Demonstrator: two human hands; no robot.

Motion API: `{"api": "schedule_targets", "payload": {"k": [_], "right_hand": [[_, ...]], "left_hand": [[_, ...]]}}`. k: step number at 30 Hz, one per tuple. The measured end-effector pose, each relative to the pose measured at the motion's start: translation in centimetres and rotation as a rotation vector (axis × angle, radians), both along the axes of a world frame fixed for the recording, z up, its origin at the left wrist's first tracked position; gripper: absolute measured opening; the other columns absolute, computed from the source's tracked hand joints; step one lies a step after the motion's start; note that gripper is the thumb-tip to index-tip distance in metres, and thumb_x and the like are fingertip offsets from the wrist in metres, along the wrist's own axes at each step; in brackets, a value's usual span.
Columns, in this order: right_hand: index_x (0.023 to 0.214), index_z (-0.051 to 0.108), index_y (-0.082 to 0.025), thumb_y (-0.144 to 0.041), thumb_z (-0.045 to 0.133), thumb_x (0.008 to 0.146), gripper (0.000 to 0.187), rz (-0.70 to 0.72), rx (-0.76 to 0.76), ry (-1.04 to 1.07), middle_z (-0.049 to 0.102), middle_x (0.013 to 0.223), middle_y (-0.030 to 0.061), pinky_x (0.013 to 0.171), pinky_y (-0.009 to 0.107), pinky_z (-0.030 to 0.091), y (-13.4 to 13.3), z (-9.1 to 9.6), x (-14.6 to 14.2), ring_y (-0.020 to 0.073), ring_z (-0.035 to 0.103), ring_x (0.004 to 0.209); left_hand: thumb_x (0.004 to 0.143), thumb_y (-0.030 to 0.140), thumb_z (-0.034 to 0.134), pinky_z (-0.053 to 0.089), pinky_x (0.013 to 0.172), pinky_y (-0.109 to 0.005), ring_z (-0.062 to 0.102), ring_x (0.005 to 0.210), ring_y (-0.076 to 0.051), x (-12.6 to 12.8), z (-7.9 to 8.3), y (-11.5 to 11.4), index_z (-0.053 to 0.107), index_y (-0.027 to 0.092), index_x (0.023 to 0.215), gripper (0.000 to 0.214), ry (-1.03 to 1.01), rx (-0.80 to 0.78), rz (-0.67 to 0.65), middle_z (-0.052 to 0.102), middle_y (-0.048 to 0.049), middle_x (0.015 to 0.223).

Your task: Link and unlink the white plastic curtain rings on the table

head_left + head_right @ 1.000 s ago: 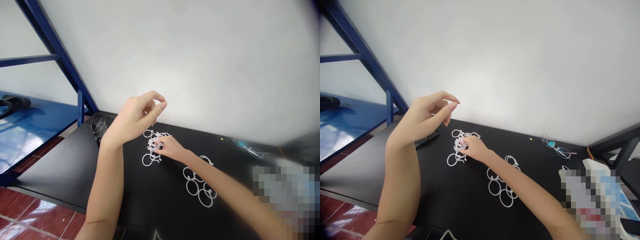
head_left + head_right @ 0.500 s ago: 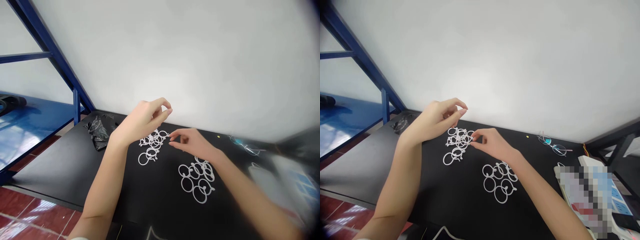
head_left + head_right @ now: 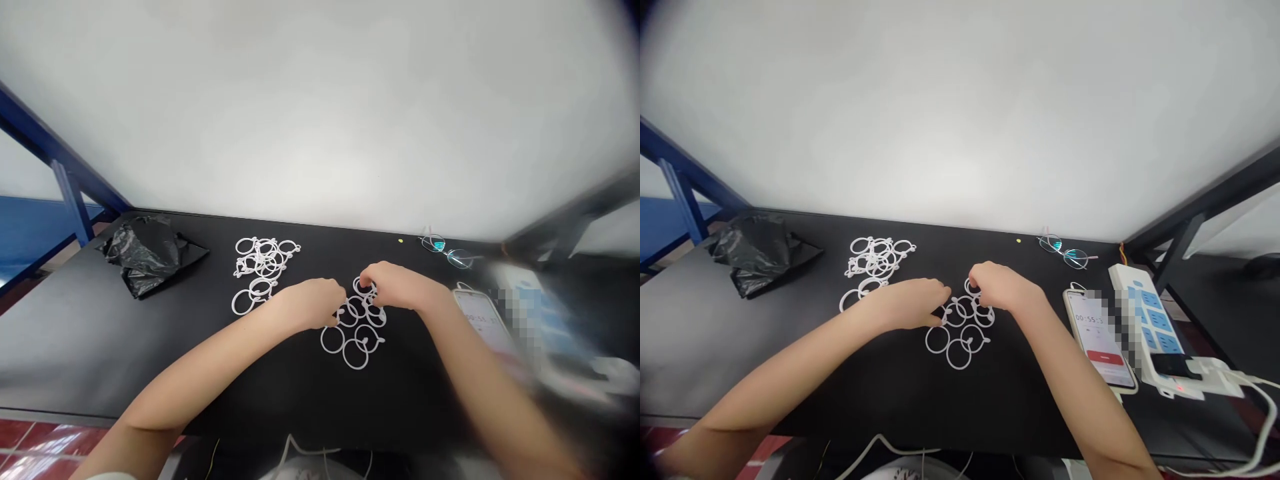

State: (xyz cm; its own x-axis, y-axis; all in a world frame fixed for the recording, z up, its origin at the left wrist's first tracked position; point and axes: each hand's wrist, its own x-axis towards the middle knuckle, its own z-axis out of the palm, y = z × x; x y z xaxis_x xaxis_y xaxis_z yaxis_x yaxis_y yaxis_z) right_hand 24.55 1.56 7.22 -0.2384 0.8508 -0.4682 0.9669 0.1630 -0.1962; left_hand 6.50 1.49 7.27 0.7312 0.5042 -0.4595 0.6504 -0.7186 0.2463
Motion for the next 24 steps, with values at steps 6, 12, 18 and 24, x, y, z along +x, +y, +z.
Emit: {"api": "schedule_targets", "payload": {"k": [6, 12, 18, 24], "right_hand": [[0.064, 0.055, -0.018, 0.009, 0.055, 0.058, 0.028, 0.061, 0.028, -0.072, 0.062, 0.072, 0.0056, 0.051, 0.027, 0.029, 0.4, -1.5, -1.1, 0.0175, 0.058, 0.059], [0.063, 0.050, -0.019, 0.000, 0.059, 0.060, 0.021, 0.052, 0.048, -0.014, 0.059, 0.069, 0.0016, 0.051, 0.026, 0.030, 0.8, -1.4, -0.5, 0.0134, 0.051, 0.056], [0.071, 0.059, -0.019, -0.011, 0.060, 0.066, 0.010, 0.031, 0.202, 0.332, 0.056, 0.066, -0.0021, 0.053, 0.025, 0.032, -0.1, 1.9, 1.3, 0.0113, 0.047, 0.057], [0.085, 0.065, -0.024, -0.017, 0.062, 0.077, 0.011, 0.034, 0.561, 0.657, 0.056, 0.066, -0.0025, 0.045, 0.024, 0.033, -3.5, 6.1, 1.5, 0.0090, 0.044, 0.049]], "left_hand": [[0.077, 0.008, 0.062, 0.050, 0.062, -0.030, 0.070, 0.082, -0.028, 1.0, -0.9, -0.7, 0.066, 0.012, 0.087, 0.012, 0.048, 0.035, -0.025, 0.070, -0.0132, 0.089], [0.072, -0.002, 0.052, 0.047, 0.059, -0.029, 0.068, 0.073, -0.024, 0.2, -1.0, 0.5, 0.064, 0.013, 0.077, 0.020, 0.048, 0.111, -0.054, 0.068, -0.0110, 0.083], [0.077, 0.009, 0.049, 0.043, 0.064, -0.028, 0.062, 0.083, -0.021, -2.8, 2.4, 1.9, 0.059, 0.019, 0.098, 0.025, -0.334, 0.196, 0.116, 0.065, -0.0047, 0.091], [0.082, 0.018, 0.053, 0.044, 0.065, -0.024, 0.056, 0.082, -0.015, -4.7, 6.1, 0.9, 0.054, 0.023, 0.107, 0.026, -0.857, 0.127, 0.333, 0.059, -0.0012, 0.090]]}}
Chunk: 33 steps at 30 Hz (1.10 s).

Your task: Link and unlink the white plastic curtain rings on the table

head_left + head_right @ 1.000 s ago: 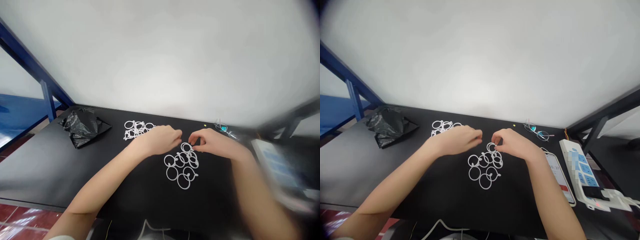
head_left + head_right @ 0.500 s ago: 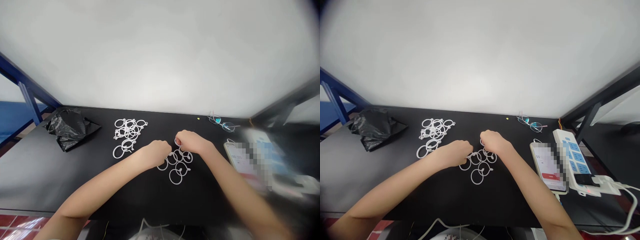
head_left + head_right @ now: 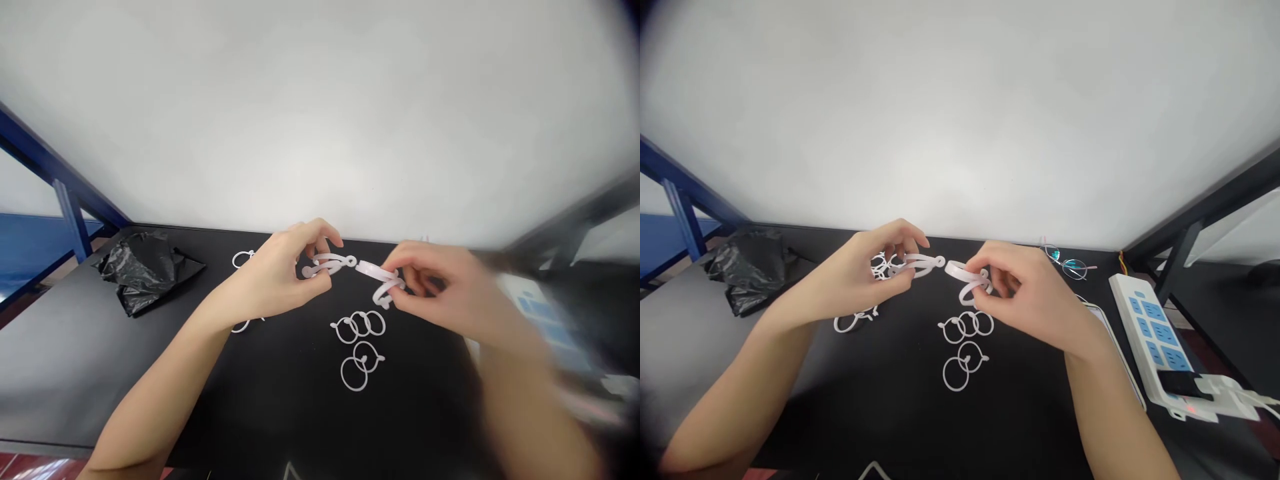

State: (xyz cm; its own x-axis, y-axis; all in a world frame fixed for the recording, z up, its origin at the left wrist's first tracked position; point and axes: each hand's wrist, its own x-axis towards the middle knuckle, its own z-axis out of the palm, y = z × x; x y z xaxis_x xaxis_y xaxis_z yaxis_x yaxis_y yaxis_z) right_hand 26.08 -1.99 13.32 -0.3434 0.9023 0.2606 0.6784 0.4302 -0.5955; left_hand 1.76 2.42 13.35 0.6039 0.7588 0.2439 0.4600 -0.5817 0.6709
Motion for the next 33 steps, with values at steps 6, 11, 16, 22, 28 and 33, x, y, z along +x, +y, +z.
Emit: {"api": "schedule_targets", "payload": {"k": [6, 11, 16, 22, 28, 33], "right_hand": [[0.090, 0.067, -0.029, -0.009, 0.063, 0.077, 0.024, 0.017, 0.279, 0.147, 0.066, 0.076, -0.0012, 0.042, 0.026, 0.038, -1.6, 0.6, -1.2, 0.0092, 0.051, 0.049], [0.088, 0.068, -0.030, -0.003, 0.060, 0.072, 0.032, 0.025, 0.248, 0.221, 0.070, 0.080, 0.0005, 0.044, 0.028, 0.043, -1.9, 0.4, -1.7, 0.0141, 0.060, 0.058], [0.083, 0.068, -0.029, -0.005, 0.064, 0.072, 0.027, -0.012, 0.144, 0.390, 0.068, 0.077, 0.0019, 0.044, 0.029, 0.043, -1.8, 0.3, -2.3, 0.0161, 0.060, 0.061], [0.081, 0.067, -0.025, -0.009, 0.066, 0.076, 0.017, -0.090, 0.039, 0.579, 0.064, 0.073, 0.0015, 0.047, 0.027, 0.046, -1.3, -0.2, -2.9, 0.0148, 0.059, 0.062], [0.080, 0.069, -0.025, -0.011, 0.066, 0.079, 0.014, -0.010, -0.057, 0.637, 0.062, 0.071, -0.0008, 0.044, 0.023, 0.045, -0.9, -0.3, -2.6, 0.0111, 0.056, 0.056], [0.080, 0.071, -0.026, -0.010, 0.067, 0.076, 0.017, 0.028, -0.097, 0.606, 0.062, 0.074, 0.0004, 0.046, 0.024, 0.047, -0.8, -0.1, -2.3, 0.0125, 0.056, 0.060]], "left_hand": [[0.089, 0.022, 0.052, 0.042, 0.062, -0.022, 0.056, 0.084, -0.014, 0.2, 0.1, -0.1, 0.050, 0.025, 0.119, 0.030, -0.241, -0.221, -0.047, 0.057, -0.0019, 0.091], [0.091, 0.023, 0.053, 0.040, 0.060, -0.022, 0.053, 0.074, -0.012, 0.6, -0.1, 0.0, 0.048, 0.025, 0.117, 0.027, -0.287, -0.335, -0.056, 0.053, 0.0031, 0.075], [0.093, 0.026, 0.052, 0.047, 0.069, -0.026, 0.058, 0.073, -0.012, 1.1, -0.2, -0.1, 0.049, 0.023, 0.113, 0.021, -0.426, -0.486, -0.140, 0.059, 0.0016, 0.074], [0.095, 0.032, 0.050, 0.049, 0.053, -0.019, 0.061, 0.082, -0.014, 1.8, -0.5, -0.5, 0.050, 0.022, 0.113, 0.020, -0.524, -0.599, -0.233, 0.061, -0.0026, 0.084], [0.095, 0.035, 0.051, 0.050, 0.058, -0.019, 0.056, 0.086, -0.013, 2.2, -0.9, -0.7, 0.055, 0.023, 0.108, 0.018, -0.529, -0.469, -0.138, 0.057, -0.0026, 0.092], [0.095, 0.037, 0.051, 0.049, 0.058, -0.019, 0.051, 0.078, -0.011, 2.3, -1.0, -0.7, 0.058, 0.022, 0.104, 0.018, -0.521, -0.434, -0.119, 0.054, -0.0017, 0.090]]}}
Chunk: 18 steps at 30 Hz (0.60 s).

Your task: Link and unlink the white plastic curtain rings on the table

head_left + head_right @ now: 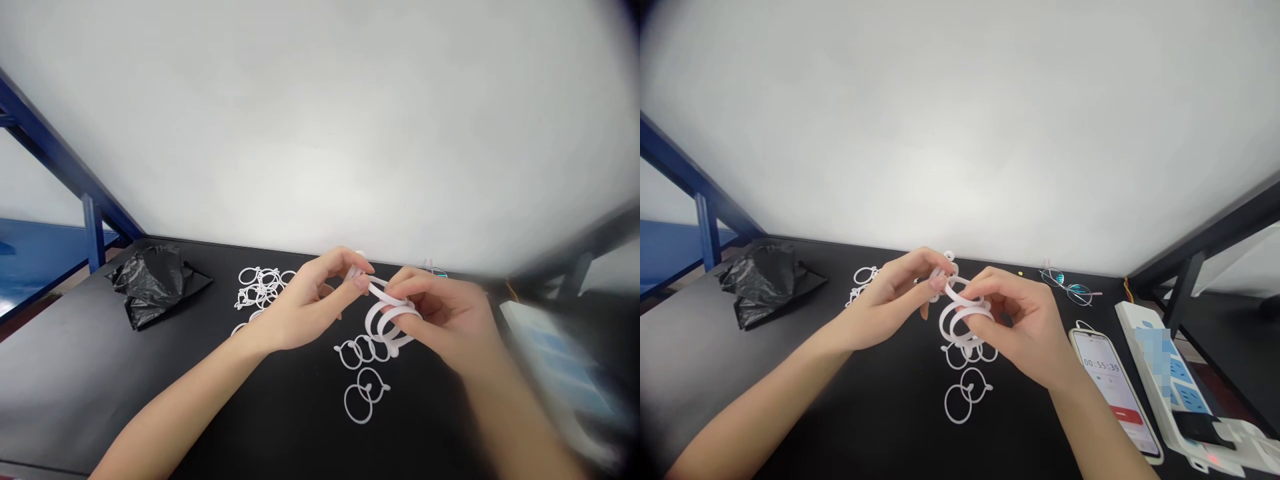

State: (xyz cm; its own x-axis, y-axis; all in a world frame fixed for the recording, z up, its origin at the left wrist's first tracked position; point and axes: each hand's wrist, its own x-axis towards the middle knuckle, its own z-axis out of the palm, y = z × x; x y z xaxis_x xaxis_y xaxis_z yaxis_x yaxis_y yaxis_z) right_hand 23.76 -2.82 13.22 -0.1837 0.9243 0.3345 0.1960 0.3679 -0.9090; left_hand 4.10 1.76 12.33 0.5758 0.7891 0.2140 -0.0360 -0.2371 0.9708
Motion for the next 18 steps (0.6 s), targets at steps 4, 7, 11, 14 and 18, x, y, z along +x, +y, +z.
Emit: {"api": "schedule_targets", "payload": {"k": [4, 7, 11, 14, 18], "right_hand": [[0.081, 0.072, -0.026, -0.005, 0.064, 0.075, 0.023, 0.006, -0.009, -0.017, 0.062, 0.076, 0.0008, 0.045, 0.024, 0.047, -0.05, -0.09, 0.22, 0.0125, 0.057, 0.059], [0.082, 0.073, -0.026, -0.002, 0.062, 0.073, 0.027, 0.004, 0.009, -0.053, 0.063, 0.077, 0.0007, 0.045, 0.023, 0.046, -0.07, -0.19, 0.19, 0.0124, 0.059, 0.060], [0.085, 0.072, -0.025, -0.004, 0.064, 0.075, 0.024, -0.022, 0.058, -0.042, 0.064, 0.077, 0.0004, 0.048, 0.022, 0.045, -0.01, -0.31, -0.17, 0.0121, 0.059, 0.063], [0.089, 0.071, -0.025, -0.009, 0.068, 0.077, 0.021, -0.088, 0.076, -0.036, 0.065, 0.078, 0.0001, 0.049, 0.023, 0.047, 0.03, -0.43, -0.50, 0.0127, 0.060, 0.064], [0.091, 0.070, -0.025, -0.011, 0.069, 0.078, 0.019, -0.155, 0.118, -0.061, 0.066, 0.081, 0.0002, 0.048, 0.024, 0.048, 0.00, -0.68, -0.75, 0.0127, 0.061, 0.061]], "left_hand": [[0.095, 0.036, 0.052, 0.048, 0.057, -0.019, 0.053, 0.081, -0.012, -0.05, -0.04, 0.28, 0.059, 0.022, 0.100, 0.017, -0.023, 0.015, 0.082, 0.054, -0.0026, 0.092], [0.095, 0.036, 0.051, 0.047, 0.057, -0.019, 0.056, 0.086, -0.014, -0.10, 0.05, 0.25, 0.059, 0.021, 0.100, 0.017, -0.033, -0.002, 0.043, 0.057, -0.0035, 0.093], [0.095, 0.038, 0.051, 0.047, 0.058, -0.020, 0.055, 0.079, -0.012, 0.06, 0.09, -0.22, 0.059, 0.019, 0.101, 0.021, -0.033, -0.040, -0.055, 0.058, -0.0034, 0.091], [0.094, 0.039, 0.055, 0.046, 0.057, -0.020, 0.057, 0.077, -0.012, 0.27, -0.02, -0.52, 0.057, 0.019, 0.103, 0.022, -0.029, -0.072, -0.106, 0.060, -0.0039, 0.093], [0.094, 0.035, 0.056, 0.047, 0.058, -0.020, 0.061, 0.078, -0.013, 0.37, -0.23, -0.52, 0.052, 0.020, 0.108, 0.021, -0.080, -0.109, -0.161, 0.066, -0.0054, 0.094]]}}
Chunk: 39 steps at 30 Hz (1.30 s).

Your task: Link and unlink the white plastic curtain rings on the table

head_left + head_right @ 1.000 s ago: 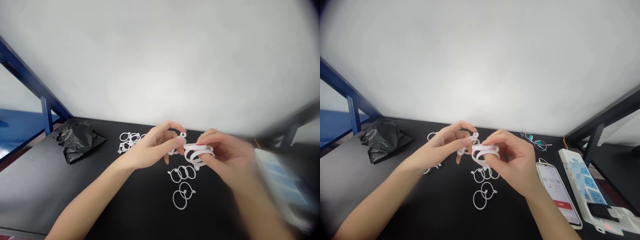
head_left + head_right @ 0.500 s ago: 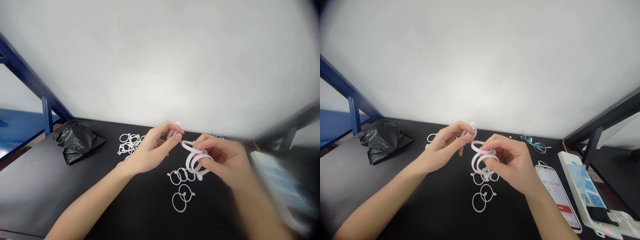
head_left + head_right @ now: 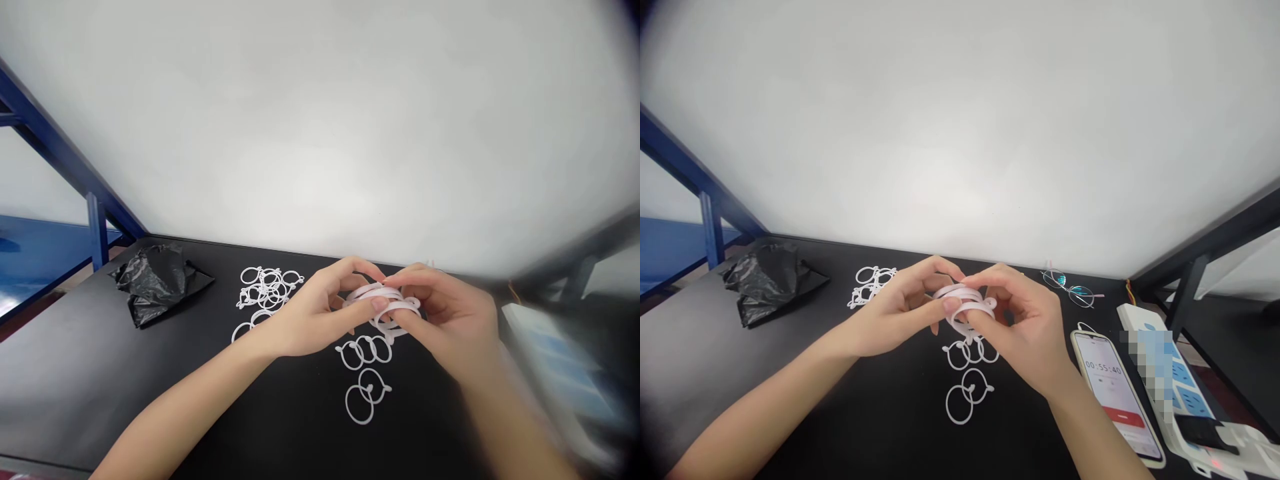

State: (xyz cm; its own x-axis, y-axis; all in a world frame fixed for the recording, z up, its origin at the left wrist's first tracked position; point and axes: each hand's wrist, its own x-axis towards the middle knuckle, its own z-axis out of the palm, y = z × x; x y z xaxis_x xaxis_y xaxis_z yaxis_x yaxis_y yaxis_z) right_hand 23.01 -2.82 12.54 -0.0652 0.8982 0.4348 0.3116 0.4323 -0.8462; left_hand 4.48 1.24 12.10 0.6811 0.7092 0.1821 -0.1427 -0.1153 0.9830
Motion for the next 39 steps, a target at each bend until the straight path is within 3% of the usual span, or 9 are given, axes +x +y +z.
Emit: {"api": "schedule_targets", "payload": {"k": [6, 16, 22, 25, 28, 39], "right_hand": [[0.091, 0.071, -0.024, -0.004, 0.069, 0.075, 0.026, -0.087, 0.172, -0.036, 0.063, 0.078, -0.0014, 0.044, 0.023, 0.048, 0.2, -0.3, 0.0, 0.0085, 0.052, 0.053], [0.089, 0.071, -0.025, -0.009, 0.070, 0.077, 0.020, -0.018, 0.052, -0.014, 0.067, 0.080, 0.0001, 0.047, 0.025, 0.053, 0.1, -0.2, 0.4, 0.0125, 0.063, 0.059], [0.085, 0.070, -0.023, -0.015, 0.073, 0.076, 0.012, -0.020, -0.131, 0.063, 0.068, 0.073, 0.0010, 0.039, 0.020, 0.048, 0.2, 0.0, 0.6, 0.0121, 0.063, 0.054], [0.084, 0.069, -0.021, -0.024, 0.077, 0.076, 0.011, 0.047, -0.277, 0.127, 0.065, 0.062, -0.0002, 0.030, 0.016, 0.040, 0.5, 0.1, 0.8, 0.0116, 0.060, 0.047], [0.083, 0.070, -0.021, -0.028, 0.079, 0.075, 0.014, 0.134, -0.344, 0.179, 0.064, 0.063, -0.0007, 0.030, 0.015, 0.043, 0.8, 0.2, 1.0, 0.0106, 0.060, 0.047], [0.087, 0.071, -0.022, -0.022, 0.076, 0.078, 0.011, 0.116, -0.178, 0.055, 0.067, 0.086, 0.0023, 0.046, 0.021, 0.051, 1.0, 0.3, 1.0, 0.0102, 0.061, 0.061]], "left_hand": [[0.095, 0.033, 0.054, 0.051, 0.059, -0.020, 0.063, 0.075, -0.012, -0.1, -0.3, 0.3, 0.053, 0.019, 0.108, 0.019, -0.082, -0.081, -0.018, 0.068, -0.0049, 0.087], [0.093, 0.027, 0.057, 0.055, 0.058, -0.020, 0.064, 0.077, -0.013, -0.1, -0.3, 0.4, 0.054, 0.018, 0.105, 0.015, -0.146, -0.101, -0.062, 0.068, -0.0053, 0.090], [0.094, 0.030, 0.057, 0.055, 0.055, -0.020, 0.065, 0.074, -0.013, -0.1, -0.3, 0.4, 0.054, 0.018, 0.103, 0.015, -0.144, -0.134, -0.072, 0.067, -0.0033, 0.081], [0.089, 0.027, 0.064, 0.054, 0.053, -0.018, 0.068, 0.079, -0.015, 0.0, -0.4, 0.4, 0.054, 0.019, 0.102, 0.019, -0.156, -0.152, -0.093, 0.069, -0.0031, 0.082], [0.081, 0.020, 0.073, 0.054, 0.052, -0.017, 0.069, 0.075, -0.014, -0.1, -0.5, 0.4, 0.054, 0.019, 0.102, 0.029, -0.186, -0.170, -0.119, 0.070, -0.0024, 0.084], [0.075, 0.013, 0.077, 0.050, 0.052, -0.016, 0.064, 0.064, -0.009, 0.0, -0.6, 0.4, 0.054, 0.018, 0.099, 0.033, -0.223, -0.142, -0.088, 0.068, 0.0001, 0.078]]}}
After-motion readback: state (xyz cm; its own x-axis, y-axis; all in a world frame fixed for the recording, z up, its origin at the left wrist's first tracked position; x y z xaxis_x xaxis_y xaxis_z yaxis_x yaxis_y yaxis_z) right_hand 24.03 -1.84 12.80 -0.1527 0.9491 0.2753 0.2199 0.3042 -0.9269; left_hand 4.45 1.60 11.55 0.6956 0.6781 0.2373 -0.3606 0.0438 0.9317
